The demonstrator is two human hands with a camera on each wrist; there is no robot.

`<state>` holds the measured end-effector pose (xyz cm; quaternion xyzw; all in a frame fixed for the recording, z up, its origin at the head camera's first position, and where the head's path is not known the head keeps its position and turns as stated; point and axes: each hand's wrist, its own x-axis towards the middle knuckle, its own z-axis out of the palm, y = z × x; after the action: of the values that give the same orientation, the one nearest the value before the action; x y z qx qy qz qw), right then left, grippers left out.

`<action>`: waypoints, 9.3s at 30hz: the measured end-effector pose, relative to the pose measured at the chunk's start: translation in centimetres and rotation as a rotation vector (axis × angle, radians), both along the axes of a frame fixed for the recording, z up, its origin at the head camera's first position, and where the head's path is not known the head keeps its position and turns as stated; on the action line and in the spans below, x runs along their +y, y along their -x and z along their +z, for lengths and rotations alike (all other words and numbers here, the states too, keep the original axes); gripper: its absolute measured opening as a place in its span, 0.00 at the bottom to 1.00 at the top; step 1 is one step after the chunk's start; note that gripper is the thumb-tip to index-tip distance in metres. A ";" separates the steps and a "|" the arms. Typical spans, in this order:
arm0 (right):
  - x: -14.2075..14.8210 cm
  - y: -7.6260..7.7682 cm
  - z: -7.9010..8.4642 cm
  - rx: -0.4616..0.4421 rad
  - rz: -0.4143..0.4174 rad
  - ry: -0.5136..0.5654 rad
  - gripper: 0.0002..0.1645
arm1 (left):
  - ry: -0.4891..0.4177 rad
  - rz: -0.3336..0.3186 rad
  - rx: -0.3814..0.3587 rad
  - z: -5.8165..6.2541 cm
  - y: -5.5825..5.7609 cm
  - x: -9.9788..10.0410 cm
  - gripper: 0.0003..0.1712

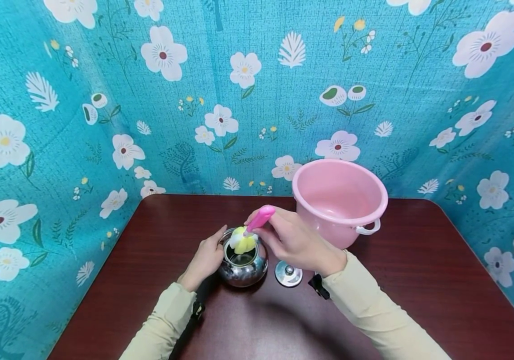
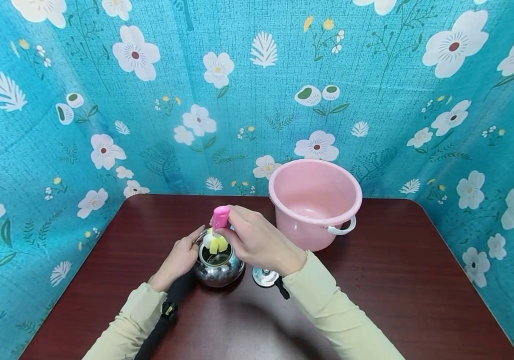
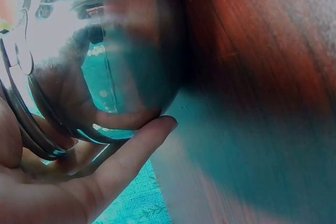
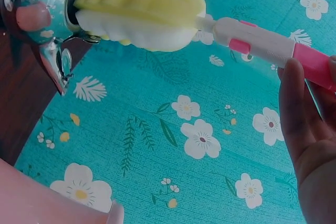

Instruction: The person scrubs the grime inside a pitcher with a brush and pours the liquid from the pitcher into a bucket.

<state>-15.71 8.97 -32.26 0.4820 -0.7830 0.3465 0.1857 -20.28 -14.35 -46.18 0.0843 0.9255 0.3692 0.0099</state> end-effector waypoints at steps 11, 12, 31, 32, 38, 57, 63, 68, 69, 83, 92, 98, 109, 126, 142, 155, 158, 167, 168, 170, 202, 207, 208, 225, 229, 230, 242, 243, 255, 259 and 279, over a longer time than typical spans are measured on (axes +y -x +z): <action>-0.4 0.4 0.0 -0.045 0.014 -0.054 0.11 | -0.012 0.011 -0.001 0.0 -0.1 0.0 0.33; -0.5 0.5 0.0 -0.043 0.013 -0.055 0.11 | -0.011 0.013 0.004 0.0 -0.1 0.0 0.33; -0.8 0.3 0.1 -0.268 0.084 -0.061 0.09 | 0.000 0.019 -0.001 0.2 -0.1 0.2 0.33; -0.8 0.4 0.0 -0.259 0.085 -0.065 0.08 | 0.001 0.020 -0.001 0.2 -0.1 0.2 0.33; -1.0 0.5 -0.1 -0.253 0.058 -0.097 0.08 | -0.002 0.031 -0.022 0.1 0.0 0.2 0.33; -1.2 0.5 0.2 -0.281 -0.075 -0.176 0.10 | 0.000 0.014 0.022 -0.1 -0.1 0.1 0.32; -1.2 0.6 0.3 -0.283 -0.074 -0.184 0.10 | 0.002 0.015 0.021 0.0 -0.1 0.1 0.31; -1.3 0.6 0.3 -0.314 -0.074 -0.186 0.09 | 0.001 0.014 0.033 0.0 0.0 0.1 0.32; -1.3 0.6 0.3 -0.326 -0.071 -0.184 0.09 | -0.001 0.014 0.030 0.0 0.0 0.1 0.32; -1.4 1.1 -0.2 -0.442 -0.030 -0.110 0.11 | -0.017 0.020 0.017 0.1 -0.2 0.1 0.31; -1.6 1.4 -0.4 -0.416 -0.054 -0.086 0.11 | -0.009 0.024 0.042 0.1 -0.2 0.1 0.31; -1.6 1.6 -0.7 -0.398 -0.057 -0.074 0.11 | -0.017 0.029 0.052 0.1 -0.3 0.1 0.31; -1.7 1.7 -1.0 -0.412 -0.025 -0.030 0.15 | -0.013 0.029 0.041 0.1 -0.3 0.1 0.31; -1.7 1.6 -1.8 -0.371 -0.002 -0.016 0.13 | -0.002 0.025 0.050 0.2 -0.2 0.2 0.32; -1.7 1.6 -2.2 -0.332 0.004 -0.041 0.09 | 0.005 0.011 0.024 0.1 -0.1 0.1 0.33; -1.2 1.6 -2.2 -0.333 -0.021 -0.075 0.08 | -0.010 0.014 0.040 0.2 -0.3 0.1 0.34; -1.2 1.6 -2.0 -0.320 -0.029 -0.080 0.08 | -0.018 0.015 0.053 0.2 -0.3 0.1 0.33; -1.0 1.5 -1.7 -0.319 -0.052 -0.089 0.09 | -0.016 0.011 0.072 -0.1 -0.2 0.0 0.32; -1.0 1.6 -1.8 -0.305 -0.060 -0.087 0.09 | -0.017 0.012 0.070 -0.1 -0.2 0.0 0.32; -0.8 1.7 -1.9 -0.292 -0.063 -0.074 0.10 | -0.018 0.014 0.067 -0.1 -0.2 0.0 0.32; 2.2 0.7 -5.1 -0.552 -0.113 0.203 0.10 | -0.029 0.024 0.031 -0.3 -0.1 0.0 0.32; 2.7 0.2 -5.5 -0.622 -0.102 0.209 0.08 | -0.027 0.029 0.030 -0.4 0.0 0.1 0.32; 2.8 0.1 -5.7 -0.629 -0.107 0.207 0.08 | -0.027 0.030 0.032 -0.4 0.0 0.1 0.32; 3.2 -1.4 -8.6 -0.604 -0.130 0.287 0.09 | -0.038 0.033 -0.010 0.0 -0.2 0.1 0.33; 3.0 -1.7 -9.4 -0.464 -0.139 0.280 0.10 | -0.036 0.025 -0.004 0.0 -0.2 0.0 0.33; 2.9 -1.8 -9.5 -0.425 -0.133 0.285 0.10 | -0.036 0.023 -0.005 0.1 -0.2 0.0 0.33; 1.8 -3.0 -11.0 -0.225 -0.030 0.404 0.18 | -0.032 0.015 -0.007 0.0 -0.2 0.0 0.33; 1.7 -3.1 -11.0 -0.215 -0.016 0.412 0.19 | -0.033 0.017 -0.010 0.0 -0.2 0.0 0.34; 0.6 -3.6 -11.0 0.074 -0.022 0.375 0.11 | -0.045 0.016 -0.001 -0.1 -0.1 0.0 0.33; 0.2 -4.0 -10.9 0.121 -0.029 0.341 0.13 | -0.054 0.016 -0.009 -0.1 -0.2 0.1 0.33; -0.6 -5.4 -11.4 0.187 -0.044 0.121 0.16 | -0.052 0.013 0.014 0.0 -0.3 0.0 0.32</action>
<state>-10.34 8.36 -43.69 0.4829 -0.7503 0.3424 0.2944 -19.97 -14.35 -46.21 0.0812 0.9161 0.3927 -0.0009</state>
